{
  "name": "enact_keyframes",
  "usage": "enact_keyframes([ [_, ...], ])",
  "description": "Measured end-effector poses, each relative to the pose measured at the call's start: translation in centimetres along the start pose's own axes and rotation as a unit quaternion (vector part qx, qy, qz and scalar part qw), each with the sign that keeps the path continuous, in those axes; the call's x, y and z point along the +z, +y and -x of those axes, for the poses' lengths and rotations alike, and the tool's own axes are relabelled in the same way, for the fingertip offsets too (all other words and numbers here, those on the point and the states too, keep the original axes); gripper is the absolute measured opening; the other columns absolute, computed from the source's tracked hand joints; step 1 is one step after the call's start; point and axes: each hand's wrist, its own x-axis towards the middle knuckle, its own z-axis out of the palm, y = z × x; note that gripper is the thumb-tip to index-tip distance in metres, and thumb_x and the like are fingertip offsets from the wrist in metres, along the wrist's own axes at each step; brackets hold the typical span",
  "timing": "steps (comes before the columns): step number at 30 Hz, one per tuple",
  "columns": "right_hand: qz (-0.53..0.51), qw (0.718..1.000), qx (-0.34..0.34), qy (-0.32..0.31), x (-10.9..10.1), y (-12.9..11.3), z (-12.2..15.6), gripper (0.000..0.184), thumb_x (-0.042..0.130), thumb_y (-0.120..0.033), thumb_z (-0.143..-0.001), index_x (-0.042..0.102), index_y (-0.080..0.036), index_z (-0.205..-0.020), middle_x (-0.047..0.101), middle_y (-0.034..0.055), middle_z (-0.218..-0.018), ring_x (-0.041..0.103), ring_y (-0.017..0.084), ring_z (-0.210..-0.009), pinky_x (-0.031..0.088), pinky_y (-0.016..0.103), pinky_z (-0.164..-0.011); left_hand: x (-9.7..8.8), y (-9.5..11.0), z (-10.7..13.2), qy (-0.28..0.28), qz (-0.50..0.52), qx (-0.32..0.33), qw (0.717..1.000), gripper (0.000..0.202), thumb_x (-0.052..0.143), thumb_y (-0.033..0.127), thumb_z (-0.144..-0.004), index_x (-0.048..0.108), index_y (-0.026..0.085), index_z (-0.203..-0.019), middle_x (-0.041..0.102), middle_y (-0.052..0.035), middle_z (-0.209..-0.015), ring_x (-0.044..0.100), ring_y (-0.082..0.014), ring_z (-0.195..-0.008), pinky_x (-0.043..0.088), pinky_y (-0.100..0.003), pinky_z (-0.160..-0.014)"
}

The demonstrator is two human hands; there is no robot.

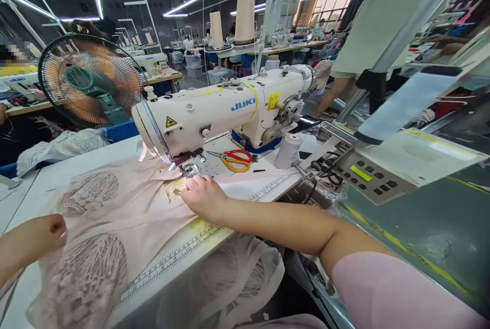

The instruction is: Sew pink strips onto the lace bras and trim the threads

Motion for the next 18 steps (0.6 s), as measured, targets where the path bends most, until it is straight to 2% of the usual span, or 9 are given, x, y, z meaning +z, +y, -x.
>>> enact_keyframes([
  [2,-0.001,0.999,0.022,0.025,1.2,-0.8,-0.4,0.027,0.036,-0.004,-0.091,0.059,-0.010,-0.104,0.061,0.0182,-0.102,0.057,0.028,-0.098,0.046,0.040,-0.074,-0.5,2.0,-1.4,-0.023,-0.015,-0.010,1.000,0.036,0.030,0.024,-0.083,0.054,0.020,-0.056,0.060,-0.0061,-0.052,0.060,-0.0239,-0.055,0.047,-0.038,-0.062],
  [5,-0.005,0.999,0.032,0.022,2.4,-1.8,-0.4,0.019,0.044,-0.012,-0.090,0.062,-0.010,-0.095,0.062,0.0157,-0.089,0.059,0.027,-0.087,0.048,0.036,-0.065,-1.0,7.6,-3.2,-0.033,0.011,0.017,0.999,0.034,0.032,0.026,-0.086,0.065,0.015,-0.089,0.070,-0.0129,-0.099,0.065,-0.0293,-0.093,0.049,-0.043,-0.081],
  [7,-0.005,0.999,0.025,0.027,3.1,-2.4,-0.3,0.021,0.048,-0.022,-0.091,0.062,-0.009,-0.099,0.062,0.0173,-0.095,0.059,0.028,-0.091,0.050,0.038,-0.067,-0.7,12.1,-4.5,-0.047,0.043,0.058,0.996,0.039,0.028,0.024,-0.090,0.061,0.017,-0.110,0.063,-0.0107,-0.122,0.062,-0.0255,-0.105,0.049,-0.037,-0.085],
  [9,-0.002,0.999,-0.013,0.043,3.8,-2.8,-0.2,0.030,0.049,-0.029,-0.092,0.060,-0.008,-0.111,0.061,0.0196,-0.109,0.058,0.030,-0.102,0.051,0.042,-0.078,0.2,15.7,-6.1,-0.058,0.067,0.089,0.992,0.040,0.030,0.020,-0.089,0.056,0.019,-0.120,0.059,-0.0089,-0.129,0.060,-0.0230,-0.110,0.049,-0.032,-0.085],
  [10,-0.002,0.998,-0.042,0.051,4.1,-2.9,-0.3,0.033,0.048,-0.030,-0.093,0.059,-0.008,-0.116,0.060,0.0198,-0.116,0.056,0.031,-0.108,0.050,0.043,-0.084,0.8,17.0,-7.0,-0.061,0.072,0.088,0.992,0.039,0.034,0.022,-0.088,0.056,0.018,-0.120,0.061,-0.0112,-0.126,0.061,-0.0249,-0.108,0.049,-0.033,-0.084],
  [12,-0.004,0.993,-0.105,0.061,4.5,-2.5,-0.7,0.038,0.047,-0.035,-0.095,0.057,-0.009,-0.121,0.057,0.0185,-0.126,0.052,0.031,-0.118,0.046,0.045,-0.094,2.0,18.5,-8.9,-0.062,0.075,0.067,0.993,0.036,0.036,0.027,-0.089,0.059,0.013,-0.113,0.065,-0.0168,-0.113,0.064,-0.0303,-0.102,0.050,-0.038,-0.081],
  [14,-0.006,0.986,-0.154,0.060,4.6,-1.6,-1.3,0.045,0.047,-0.044,-0.095,0.056,-0.010,-0.124,0.055,0.0168,-0.131,0.049,0.030,-0.123,0.044,0.044,-0.099,2.7,18.8,-10.6,-0.060,0.077,0.025,0.995,0.038,0.032,0.032,-0.092,0.061,0.011,-0.105,0.069,-0.0197,-0.096,0.067,-0.0341,-0.091,0.050,-0.041,-0.073],
  [16,-0.001,0.980,-0.192,0.049,4.4,-0.3,-2.1,0.052,0.049,-0.049,-0.094,0.055,-0.008,-0.125,0.053,0.0158,-0.135,0.047,0.029,-0.125,0.042,0.042,-0.103,2.9,18.5,-11.5,-0.059,0.084,-0.011,0.995,0.039,0.031,0.034,-0.092,0.061,0.012,-0.102,0.069,-0.0184,-0.084,0.068,-0.0341,-0.079,0.050,-0.040,-0.065],
  [18,0.005,0.973,-0.227,0.029,3.9,1.0,-2.8,0.055,0.050,-0.048,-0.094,0.053,-0.006,-0.128,0.052,0.0152,-0.138,0.045,0.029,-0.128,0.038,0.040,-0.107,2.4,18.2,-11.2,-0.054,0.096,-0.019,0.994,0.037,0.033,0.036,-0.091,0.061,0.013,-0.103,0.069,-0.0166,-0.083,0.068,-0.0325,-0.077,0.050,-0.039,-0.063],
])
